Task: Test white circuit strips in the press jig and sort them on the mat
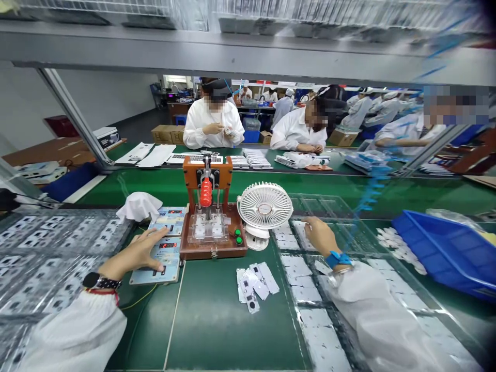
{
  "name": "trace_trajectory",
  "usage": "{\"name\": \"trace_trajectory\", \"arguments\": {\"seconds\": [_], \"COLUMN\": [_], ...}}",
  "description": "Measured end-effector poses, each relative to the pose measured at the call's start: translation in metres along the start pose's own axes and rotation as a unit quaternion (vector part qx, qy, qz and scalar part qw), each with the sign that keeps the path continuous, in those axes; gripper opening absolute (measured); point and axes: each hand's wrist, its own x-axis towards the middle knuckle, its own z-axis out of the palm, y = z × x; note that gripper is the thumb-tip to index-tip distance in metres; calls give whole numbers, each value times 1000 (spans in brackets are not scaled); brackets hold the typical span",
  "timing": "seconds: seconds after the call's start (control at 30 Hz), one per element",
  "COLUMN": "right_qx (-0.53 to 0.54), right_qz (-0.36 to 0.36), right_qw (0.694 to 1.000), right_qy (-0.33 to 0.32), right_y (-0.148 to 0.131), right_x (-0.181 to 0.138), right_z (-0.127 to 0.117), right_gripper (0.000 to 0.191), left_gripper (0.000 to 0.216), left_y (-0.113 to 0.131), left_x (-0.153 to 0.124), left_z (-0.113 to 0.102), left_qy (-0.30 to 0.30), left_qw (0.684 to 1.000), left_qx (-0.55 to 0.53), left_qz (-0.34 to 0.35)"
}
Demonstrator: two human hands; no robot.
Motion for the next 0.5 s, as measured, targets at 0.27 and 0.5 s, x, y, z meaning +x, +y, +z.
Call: {"name": "trace_trajectory", "arguments": {"seconds": [0.27, 0.5], "right_qx": [223, 178], "right_qz": [-329, -516], "right_qw": [880, 826], "right_qy": [261, 140], "right_y": [-176, -279], "right_x": [-11, 23], "right_z": [-98, -76], "right_gripper": [23, 41], "left_gripper": [106, 102], "left_y": [3, 1], "left_x": [2, -8], "left_z": [-4, -3], "left_qy": [-51, -41], "left_qw": [999, 999], "left_qx": [3, -17], "left_qz": [-16, -14]}}
